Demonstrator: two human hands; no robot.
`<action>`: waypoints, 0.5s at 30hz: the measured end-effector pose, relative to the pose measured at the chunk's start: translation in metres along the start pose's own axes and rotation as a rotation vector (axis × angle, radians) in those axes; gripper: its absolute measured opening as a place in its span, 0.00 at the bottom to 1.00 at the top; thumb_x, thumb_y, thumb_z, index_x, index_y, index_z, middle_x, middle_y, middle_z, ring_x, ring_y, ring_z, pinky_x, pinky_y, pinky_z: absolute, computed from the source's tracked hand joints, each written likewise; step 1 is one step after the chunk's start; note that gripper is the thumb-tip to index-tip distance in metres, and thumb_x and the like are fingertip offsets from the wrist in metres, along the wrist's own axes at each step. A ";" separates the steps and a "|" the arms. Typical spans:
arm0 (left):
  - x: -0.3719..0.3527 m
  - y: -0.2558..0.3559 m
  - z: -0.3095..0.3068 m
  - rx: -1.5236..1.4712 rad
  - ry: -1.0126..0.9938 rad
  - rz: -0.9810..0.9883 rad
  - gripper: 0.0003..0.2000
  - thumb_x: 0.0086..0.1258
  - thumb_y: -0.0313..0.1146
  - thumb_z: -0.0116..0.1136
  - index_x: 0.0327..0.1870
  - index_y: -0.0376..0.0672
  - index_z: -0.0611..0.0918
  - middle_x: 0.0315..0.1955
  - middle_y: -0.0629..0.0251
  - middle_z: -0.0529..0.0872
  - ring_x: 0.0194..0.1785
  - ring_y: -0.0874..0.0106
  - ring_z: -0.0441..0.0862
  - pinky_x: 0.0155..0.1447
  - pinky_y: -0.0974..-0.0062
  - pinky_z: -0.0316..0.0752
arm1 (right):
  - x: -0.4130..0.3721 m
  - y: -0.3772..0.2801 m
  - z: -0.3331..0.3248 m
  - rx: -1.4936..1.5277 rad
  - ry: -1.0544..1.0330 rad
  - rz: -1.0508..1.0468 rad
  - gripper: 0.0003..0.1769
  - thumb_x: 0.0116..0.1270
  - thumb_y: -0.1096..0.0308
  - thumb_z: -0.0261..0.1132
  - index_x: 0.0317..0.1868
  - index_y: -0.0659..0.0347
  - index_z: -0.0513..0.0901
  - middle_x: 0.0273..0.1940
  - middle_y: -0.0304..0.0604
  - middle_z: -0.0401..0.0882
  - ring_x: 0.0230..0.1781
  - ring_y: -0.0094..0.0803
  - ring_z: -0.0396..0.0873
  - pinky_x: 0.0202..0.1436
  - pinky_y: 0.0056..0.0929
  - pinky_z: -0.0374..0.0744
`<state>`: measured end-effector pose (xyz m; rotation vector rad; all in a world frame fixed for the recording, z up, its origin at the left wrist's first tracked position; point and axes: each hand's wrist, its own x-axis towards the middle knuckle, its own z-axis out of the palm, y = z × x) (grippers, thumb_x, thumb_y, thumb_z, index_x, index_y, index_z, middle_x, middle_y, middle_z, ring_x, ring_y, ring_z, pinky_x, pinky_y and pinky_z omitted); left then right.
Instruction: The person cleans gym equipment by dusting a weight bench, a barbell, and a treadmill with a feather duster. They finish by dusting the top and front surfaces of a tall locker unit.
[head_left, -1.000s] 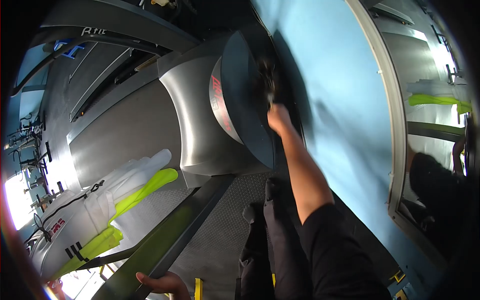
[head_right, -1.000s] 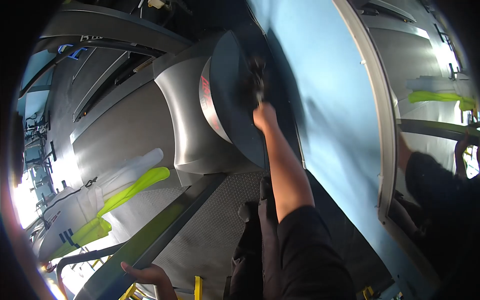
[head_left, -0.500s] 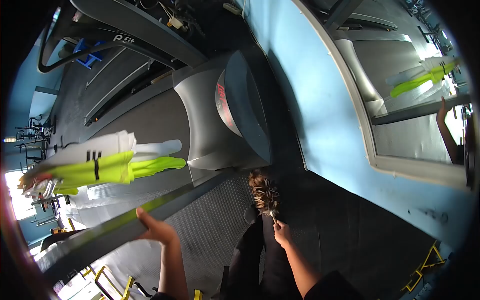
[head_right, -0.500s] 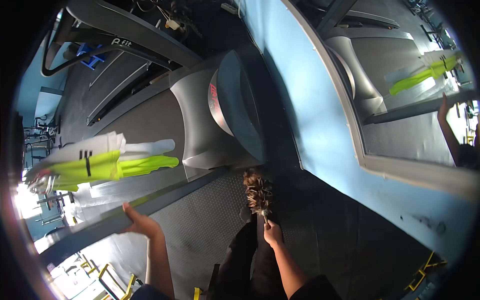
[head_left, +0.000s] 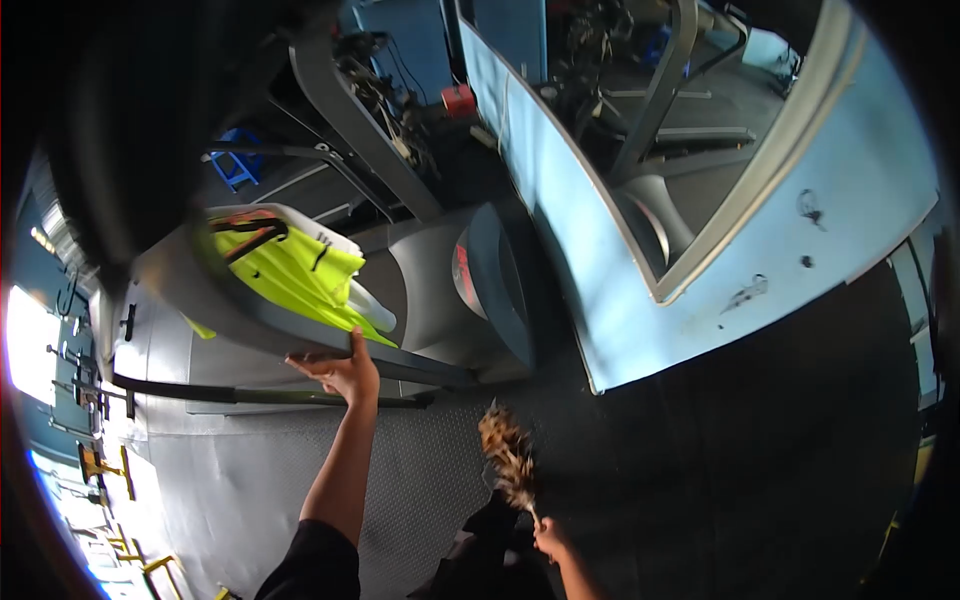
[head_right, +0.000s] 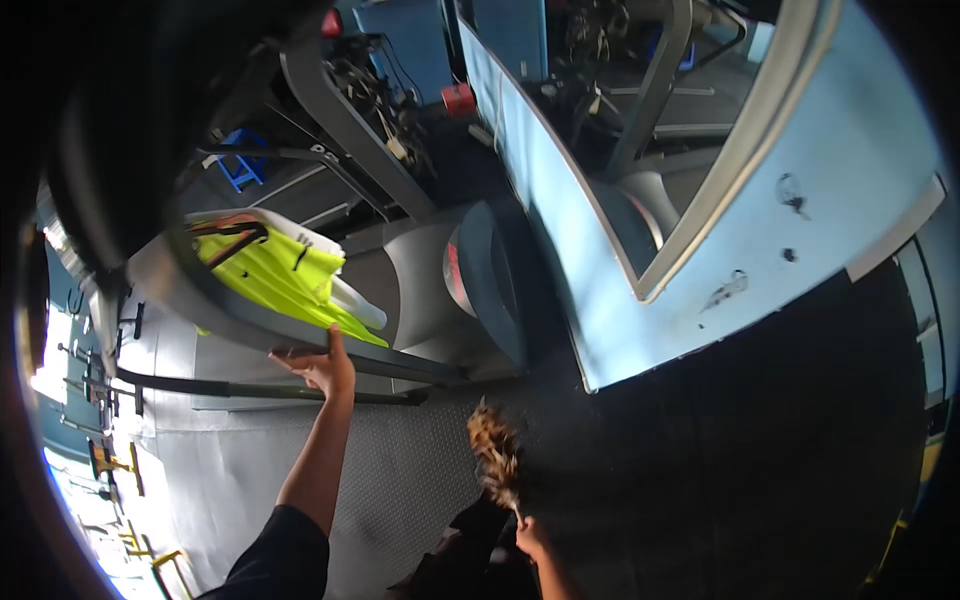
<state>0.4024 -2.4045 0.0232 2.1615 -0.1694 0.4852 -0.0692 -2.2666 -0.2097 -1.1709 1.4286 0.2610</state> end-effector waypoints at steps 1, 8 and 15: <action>-0.002 0.006 -0.015 0.009 -0.111 -0.031 0.65 0.59 0.54 0.72 0.77 0.41 0.27 0.72 0.42 0.52 0.73 0.49 0.60 0.74 0.45 0.49 | -0.015 0.006 -0.002 -0.123 0.079 -0.074 0.06 0.70 0.67 0.57 0.38 0.58 0.80 0.24 0.43 0.80 0.22 0.37 0.80 0.27 0.38 0.77; -0.039 -0.064 -0.140 -0.527 -0.627 0.001 0.30 0.67 0.31 0.65 0.67 0.39 0.66 0.36 0.63 0.75 0.38 0.71 0.74 0.49 0.70 0.75 | -0.179 0.022 -0.008 -0.118 0.541 -0.639 0.12 0.70 0.61 0.64 0.38 0.63 0.84 0.27 0.55 0.80 0.26 0.48 0.78 0.33 0.42 0.77; -0.068 -0.094 -0.343 -0.230 -0.815 -0.153 0.23 0.67 0.30 0.62 0.63 0.43 0.72 0.32 0.64 0.79 0.34 0.73 0.79 0.44 0.73 0.77 | -0.268 -0.030 -0.016 -0.282 0.589 -1.004 0.17 0.75 0.55 0.63 0.43 0.64 0.84 0.27 0.53 0.81 0.23 0.46 0.78 0.29 0.40 0.75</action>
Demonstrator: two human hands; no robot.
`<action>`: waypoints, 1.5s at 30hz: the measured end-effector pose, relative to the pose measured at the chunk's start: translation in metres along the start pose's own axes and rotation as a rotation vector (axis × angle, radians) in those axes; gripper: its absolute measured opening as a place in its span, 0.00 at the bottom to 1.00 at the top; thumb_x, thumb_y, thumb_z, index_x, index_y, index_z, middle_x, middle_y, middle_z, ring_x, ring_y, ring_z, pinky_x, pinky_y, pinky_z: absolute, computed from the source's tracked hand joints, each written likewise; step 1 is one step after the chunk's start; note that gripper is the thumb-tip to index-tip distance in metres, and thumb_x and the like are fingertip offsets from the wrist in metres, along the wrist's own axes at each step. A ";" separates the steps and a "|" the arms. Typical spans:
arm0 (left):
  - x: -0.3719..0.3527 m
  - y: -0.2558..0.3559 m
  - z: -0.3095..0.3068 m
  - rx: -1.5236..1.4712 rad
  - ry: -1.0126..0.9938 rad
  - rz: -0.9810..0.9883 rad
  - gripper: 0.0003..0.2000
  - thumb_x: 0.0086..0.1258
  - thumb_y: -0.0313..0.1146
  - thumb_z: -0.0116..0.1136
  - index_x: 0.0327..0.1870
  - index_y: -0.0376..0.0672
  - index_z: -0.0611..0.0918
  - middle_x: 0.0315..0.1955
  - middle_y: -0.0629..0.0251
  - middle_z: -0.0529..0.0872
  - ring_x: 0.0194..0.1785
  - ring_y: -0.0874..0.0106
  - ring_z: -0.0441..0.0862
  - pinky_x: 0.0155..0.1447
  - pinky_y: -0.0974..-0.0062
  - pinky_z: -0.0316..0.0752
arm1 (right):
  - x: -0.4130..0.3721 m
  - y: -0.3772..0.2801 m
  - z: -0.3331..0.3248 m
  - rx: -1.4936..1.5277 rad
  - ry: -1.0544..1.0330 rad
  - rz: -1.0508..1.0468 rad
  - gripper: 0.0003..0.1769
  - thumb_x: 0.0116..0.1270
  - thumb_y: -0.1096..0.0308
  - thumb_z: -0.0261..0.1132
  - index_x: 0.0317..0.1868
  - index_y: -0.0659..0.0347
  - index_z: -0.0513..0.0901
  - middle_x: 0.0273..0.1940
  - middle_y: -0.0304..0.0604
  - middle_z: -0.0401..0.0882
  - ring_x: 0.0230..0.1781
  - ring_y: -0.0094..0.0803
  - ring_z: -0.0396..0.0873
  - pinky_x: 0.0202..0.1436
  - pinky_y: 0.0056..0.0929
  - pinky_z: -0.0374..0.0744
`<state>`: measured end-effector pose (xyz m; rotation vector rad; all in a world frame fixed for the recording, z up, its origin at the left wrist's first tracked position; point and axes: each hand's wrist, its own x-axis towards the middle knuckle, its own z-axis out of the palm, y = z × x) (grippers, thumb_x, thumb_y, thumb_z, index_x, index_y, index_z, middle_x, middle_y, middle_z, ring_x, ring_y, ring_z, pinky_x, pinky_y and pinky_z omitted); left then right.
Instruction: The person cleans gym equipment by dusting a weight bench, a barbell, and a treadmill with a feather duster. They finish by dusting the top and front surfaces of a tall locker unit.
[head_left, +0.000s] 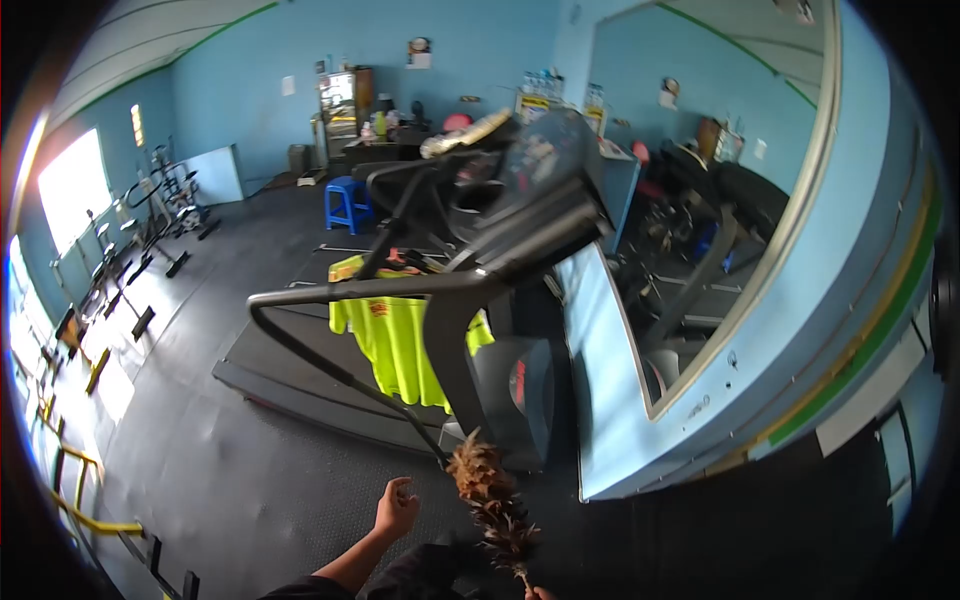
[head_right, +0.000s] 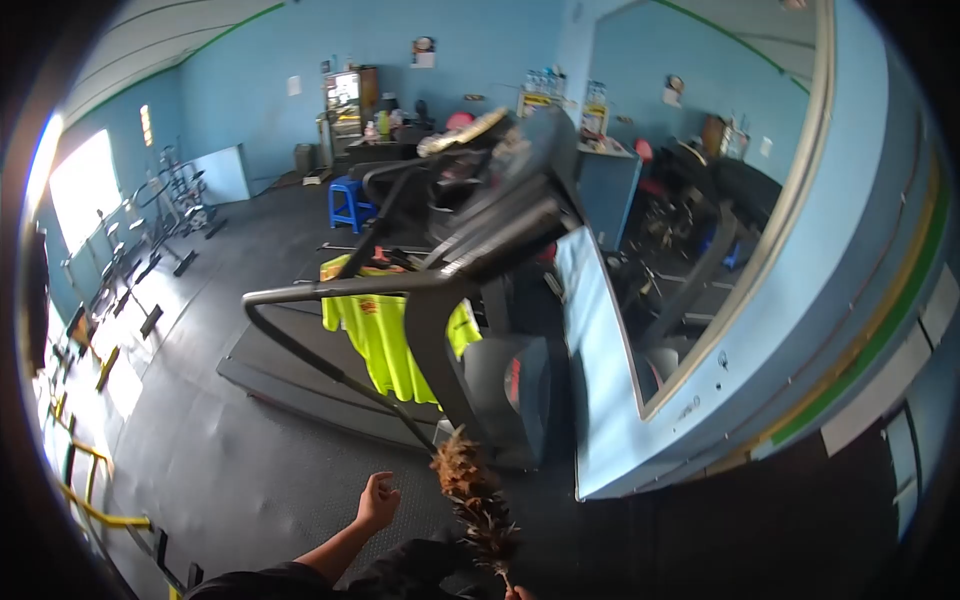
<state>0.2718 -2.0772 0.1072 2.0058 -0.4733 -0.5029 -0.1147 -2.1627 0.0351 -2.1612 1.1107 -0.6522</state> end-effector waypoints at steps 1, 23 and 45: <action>-0.003 0.000 -0.017 -0.018 0.027 -0.008 0.23 0.67 0.30 0.62 0.63 0.43 0.72 0.32 0.64 0.79 0.34 0.73 0.79 0.44 0.73 0.77 | 0.012 -0.017 -0.006 -0.006 -0.015 -0.029 0.17 0.75 0.55 0.63 0.43 0.64 0.84 0.27 0.53 0.81 0.23 0.46 0.78 0.29 0.40 0.75; 0.094 -0.174 -0.425 -0.346 0.321 -0.235 0.25 0.70 0.24 0.55 0.68 0.44 0.66 0.38 0.67 0.74 0.40 0.77 0.76 0.47 0.77 0.76 | 0.187 -0.396 0.404 0.723 -0.384 0.375 0.14 0.78 0.60 0.58 0.37 0.60 0.82 0.18 0.31 0.65 0.13 0.17 0.60 0.15 0.22 0.59; 0.453 -0.328 -0.624 0.178 -0.340 -0.364 0.26 0.68 0.36 0.62 0.68 0.49 0.74 0.34 0.60 0.86 0.37 0.71 0.85 0.43 0.71 0.79 | 0.422 -0.518 0.789 -0.253 -0.546 0.622 0.19 0.76 0.58 0.51 0.51 0.63 0.82 0.46 0.61 0.85 0.47 0.57 0.83 0.48 0.52 0.82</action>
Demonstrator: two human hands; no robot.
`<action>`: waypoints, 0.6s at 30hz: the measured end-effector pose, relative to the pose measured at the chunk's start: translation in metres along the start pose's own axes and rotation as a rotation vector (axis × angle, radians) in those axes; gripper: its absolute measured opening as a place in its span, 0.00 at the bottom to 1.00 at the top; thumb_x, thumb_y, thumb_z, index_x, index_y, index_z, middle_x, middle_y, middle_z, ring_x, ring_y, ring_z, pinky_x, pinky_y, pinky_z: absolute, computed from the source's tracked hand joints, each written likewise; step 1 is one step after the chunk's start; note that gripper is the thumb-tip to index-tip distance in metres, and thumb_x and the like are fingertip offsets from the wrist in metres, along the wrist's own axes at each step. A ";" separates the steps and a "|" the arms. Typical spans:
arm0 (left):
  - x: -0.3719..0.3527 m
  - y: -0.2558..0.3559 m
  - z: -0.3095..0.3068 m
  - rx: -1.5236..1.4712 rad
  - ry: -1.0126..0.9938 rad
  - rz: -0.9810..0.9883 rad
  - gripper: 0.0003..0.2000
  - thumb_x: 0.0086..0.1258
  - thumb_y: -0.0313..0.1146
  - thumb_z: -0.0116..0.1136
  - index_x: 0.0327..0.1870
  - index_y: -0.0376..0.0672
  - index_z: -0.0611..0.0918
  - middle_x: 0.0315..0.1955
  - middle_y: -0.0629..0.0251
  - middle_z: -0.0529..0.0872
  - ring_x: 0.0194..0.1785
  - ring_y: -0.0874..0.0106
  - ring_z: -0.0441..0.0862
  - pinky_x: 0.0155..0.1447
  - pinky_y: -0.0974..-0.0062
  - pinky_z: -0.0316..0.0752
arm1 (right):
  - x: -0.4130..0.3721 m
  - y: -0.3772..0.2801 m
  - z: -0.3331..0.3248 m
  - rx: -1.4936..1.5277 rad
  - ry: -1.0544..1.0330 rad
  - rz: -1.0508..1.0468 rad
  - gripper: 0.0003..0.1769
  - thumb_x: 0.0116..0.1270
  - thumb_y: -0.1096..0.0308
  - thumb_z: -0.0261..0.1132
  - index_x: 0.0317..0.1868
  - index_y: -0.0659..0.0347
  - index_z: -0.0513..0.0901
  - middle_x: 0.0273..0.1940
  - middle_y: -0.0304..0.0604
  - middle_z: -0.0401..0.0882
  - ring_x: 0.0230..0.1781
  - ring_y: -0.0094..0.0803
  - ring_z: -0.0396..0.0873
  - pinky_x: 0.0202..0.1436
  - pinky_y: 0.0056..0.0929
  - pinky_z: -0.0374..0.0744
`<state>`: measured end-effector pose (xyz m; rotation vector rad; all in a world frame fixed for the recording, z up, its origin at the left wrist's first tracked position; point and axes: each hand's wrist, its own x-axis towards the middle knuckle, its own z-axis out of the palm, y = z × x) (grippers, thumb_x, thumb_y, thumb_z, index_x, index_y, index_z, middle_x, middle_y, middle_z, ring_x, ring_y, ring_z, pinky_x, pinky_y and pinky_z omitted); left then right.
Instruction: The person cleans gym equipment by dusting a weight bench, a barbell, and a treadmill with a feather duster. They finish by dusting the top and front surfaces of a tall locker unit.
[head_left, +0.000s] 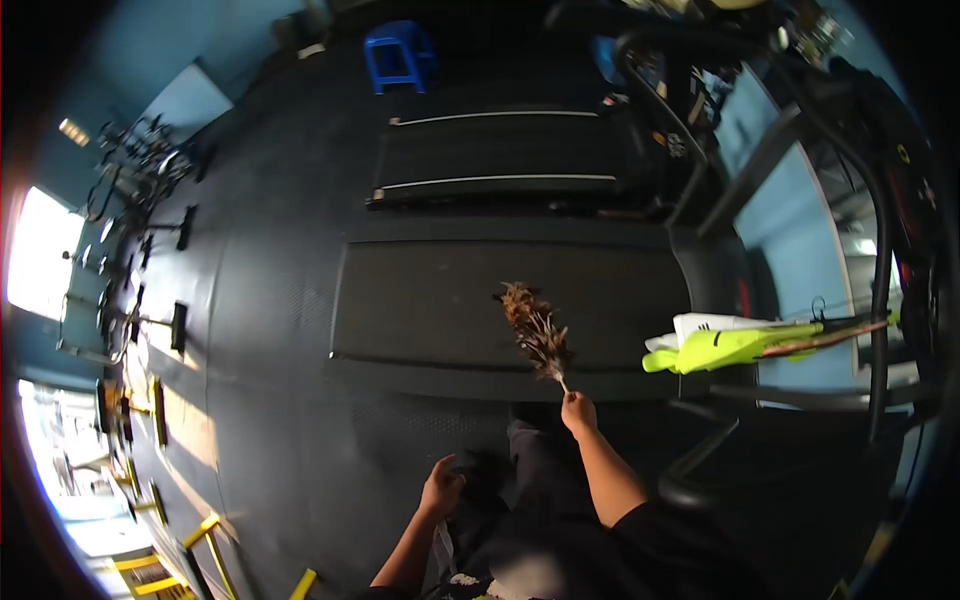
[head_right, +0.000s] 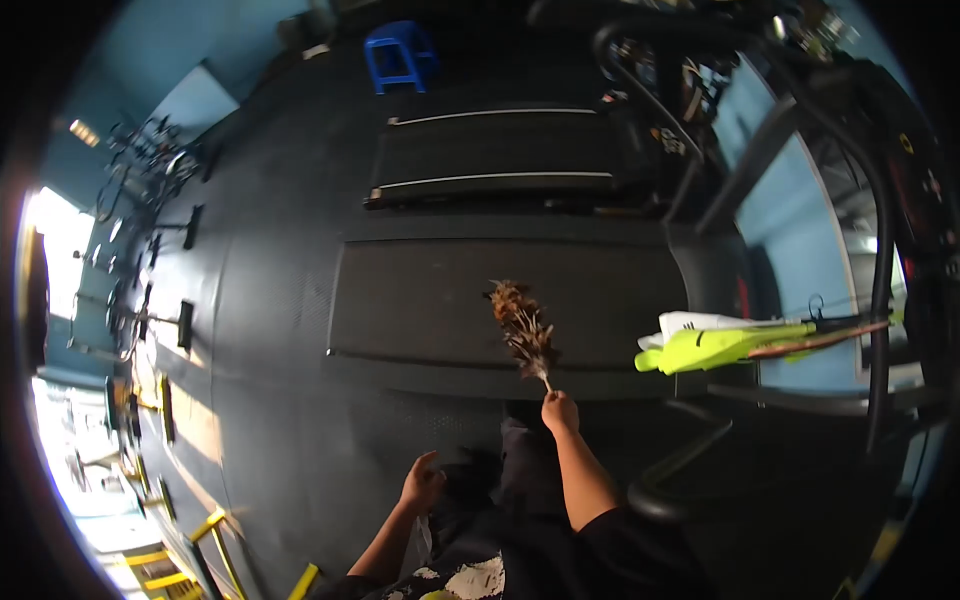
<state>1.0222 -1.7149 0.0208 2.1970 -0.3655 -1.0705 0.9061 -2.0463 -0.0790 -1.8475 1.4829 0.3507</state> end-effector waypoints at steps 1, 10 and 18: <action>0.024 -0.019 -0.010 -0.011 -0.053 -0.003 0.27 0.68 0.37 0.62 0.69 0.48 0.72 0.37 0.59 0.87 0.41 0.70 0.86 0.45 0.70 0.80 | 0.004 -0.007 0.004 0.051 0.090 0.018 0.17 0.76 0.59 0.53 0.48 0.63 0.81 0.43 0.59 0.84 0.44 0.58 0.83 0.46 0.51 0.81; 0.314 -0.207 -0.042 0.406 -0.261 0.236 0.28 0.69 0.36 0.61 0.69 0.44 0.67 0.45 0.54 0.87 0.47 0.57 0.87 0.53 0.60 0.81 | 0.064 0.064 0.099 0.502 -0.016 0.508 0.08 0.78 0.64 0.54 0.47 0.60 0.72 0.33 0.47 0.82 0.33 0.48 0.83 0.33 0.44 0.79; 0.398 -0.132 -0.019 0.233 -0.343 -0.155 0.31 0.71 0.33 0.60 0.74 0.48 0.63 0.57 0.51 0.81 0.54 0.58 0.84 0.54 0.63 0.81 | 0.145 0.135 0.153 0.497 0.486 0.545 0.20 0.81 0.55 0.49 0.54 0.65 0.77 0.47 0.52 0.79 0.46 0.47 0.80 0.51 0.45 0.77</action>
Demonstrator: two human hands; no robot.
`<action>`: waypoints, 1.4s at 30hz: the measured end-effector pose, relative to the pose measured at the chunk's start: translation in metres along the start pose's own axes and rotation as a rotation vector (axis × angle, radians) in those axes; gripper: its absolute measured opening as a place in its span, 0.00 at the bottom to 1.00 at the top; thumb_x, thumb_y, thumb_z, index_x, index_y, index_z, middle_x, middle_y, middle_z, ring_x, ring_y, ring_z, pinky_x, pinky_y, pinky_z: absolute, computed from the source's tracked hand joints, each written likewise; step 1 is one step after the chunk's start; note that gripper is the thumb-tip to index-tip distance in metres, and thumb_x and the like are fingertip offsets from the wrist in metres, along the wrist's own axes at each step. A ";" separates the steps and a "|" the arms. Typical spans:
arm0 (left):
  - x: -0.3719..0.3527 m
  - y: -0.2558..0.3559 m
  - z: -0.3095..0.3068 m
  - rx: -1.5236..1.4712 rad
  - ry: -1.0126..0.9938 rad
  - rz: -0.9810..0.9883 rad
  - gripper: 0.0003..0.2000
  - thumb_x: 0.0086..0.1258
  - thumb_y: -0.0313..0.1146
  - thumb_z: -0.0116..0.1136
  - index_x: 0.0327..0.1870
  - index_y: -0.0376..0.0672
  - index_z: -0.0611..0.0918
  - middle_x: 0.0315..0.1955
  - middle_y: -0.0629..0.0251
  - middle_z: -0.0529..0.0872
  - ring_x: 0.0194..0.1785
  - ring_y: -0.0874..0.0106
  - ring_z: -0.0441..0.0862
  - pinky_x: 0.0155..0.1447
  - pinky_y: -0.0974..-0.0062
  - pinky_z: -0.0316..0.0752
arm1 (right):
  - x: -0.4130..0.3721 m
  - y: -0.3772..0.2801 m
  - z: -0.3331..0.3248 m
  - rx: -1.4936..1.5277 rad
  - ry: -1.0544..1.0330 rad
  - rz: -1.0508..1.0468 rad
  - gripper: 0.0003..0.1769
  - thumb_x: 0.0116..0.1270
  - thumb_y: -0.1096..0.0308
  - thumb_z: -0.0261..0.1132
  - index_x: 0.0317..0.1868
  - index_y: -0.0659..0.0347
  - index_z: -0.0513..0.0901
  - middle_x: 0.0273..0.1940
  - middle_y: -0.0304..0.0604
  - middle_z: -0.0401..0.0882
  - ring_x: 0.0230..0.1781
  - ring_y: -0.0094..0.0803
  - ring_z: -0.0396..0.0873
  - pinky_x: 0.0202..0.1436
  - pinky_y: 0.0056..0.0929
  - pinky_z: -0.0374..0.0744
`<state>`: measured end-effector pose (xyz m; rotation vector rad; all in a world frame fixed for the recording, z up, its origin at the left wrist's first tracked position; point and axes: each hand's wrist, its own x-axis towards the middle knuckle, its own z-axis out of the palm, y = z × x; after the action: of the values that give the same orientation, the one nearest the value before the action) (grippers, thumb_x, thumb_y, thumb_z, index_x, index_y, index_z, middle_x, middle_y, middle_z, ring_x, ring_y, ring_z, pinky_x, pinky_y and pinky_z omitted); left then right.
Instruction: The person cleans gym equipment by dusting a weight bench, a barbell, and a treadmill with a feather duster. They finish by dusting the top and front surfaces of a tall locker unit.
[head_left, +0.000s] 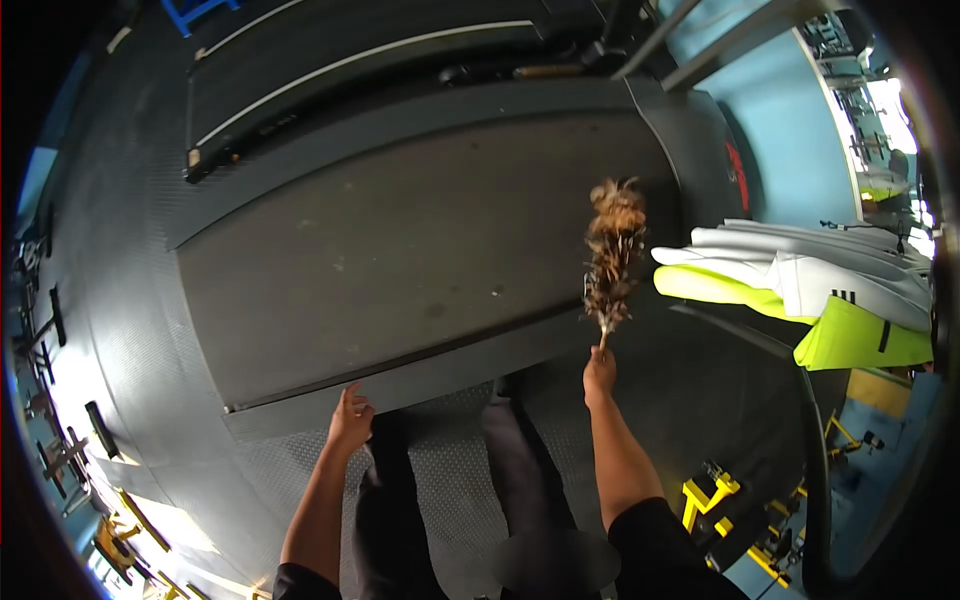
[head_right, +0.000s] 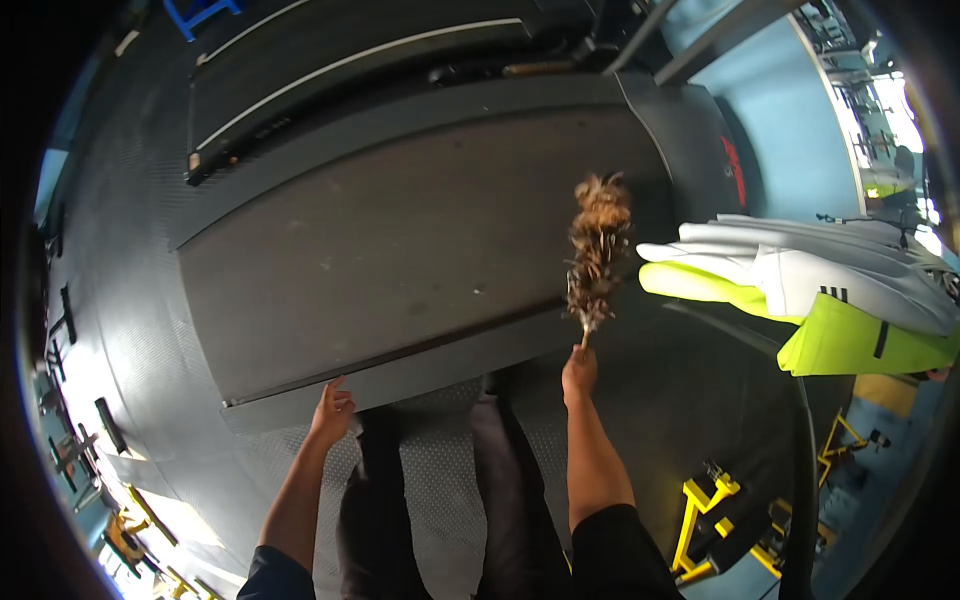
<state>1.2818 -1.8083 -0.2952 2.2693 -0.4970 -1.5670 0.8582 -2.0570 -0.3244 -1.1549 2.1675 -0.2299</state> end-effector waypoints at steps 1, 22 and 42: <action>0.009 -0.001 0.007 0.008 -0.019 -0.007 0.31 0.71 0.33 0.60 0.74 0.48 0.63 0.57 0.51 0.81 0.54 0.58 0.84 0.54 0.63 0.81 | 0.020 0.001 0.006 -0.018 0.021 -0.045 0.19 0.81 0.56 0.50 0.54 0.65 0.77 0.45 0.51 0.79 0.44 0.45 0.80 0.51 0.44 0.77; 0.030 0.053 0.064 -0.127 -0.010 0.057 0.32 0.74 0.35 0.60 0.76 0.49 0.60 0.60 0.48 0.78 0.56 0.58 0.83 0.59 0.59 0.79 | -0.074 -0.131 0.202 -0.237 -0.485 -1.084 0.18 0.75 0.66 0.57 0.63 0.56 0.68 0.42 0.56 0.84 0.37 0.55 0.84 0.38 0.52 0.82; -0.009 -0.025 0.035 -0.173 0.102 0.021 0.28 0.72 0.33 0.60 0.72 0.47 0.65 0.53 0.48 0.83 0.47 0.60 0.87 0.52 0.63 0.81 | -0.077 -0.232 0.302 -0.254 -0.454 -0.912 0.33 0.67 0.78 0.54 0.73 0.64 0.59 0.55 0.66 0.76 0.50 0.58 0.81 0.51 0.49 0.80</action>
<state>1.2486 -1.7851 -0.3110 2.1914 -0.3433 -1.4175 1.2341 -2.0902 -0.4174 -2.0548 1.1882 -0.0617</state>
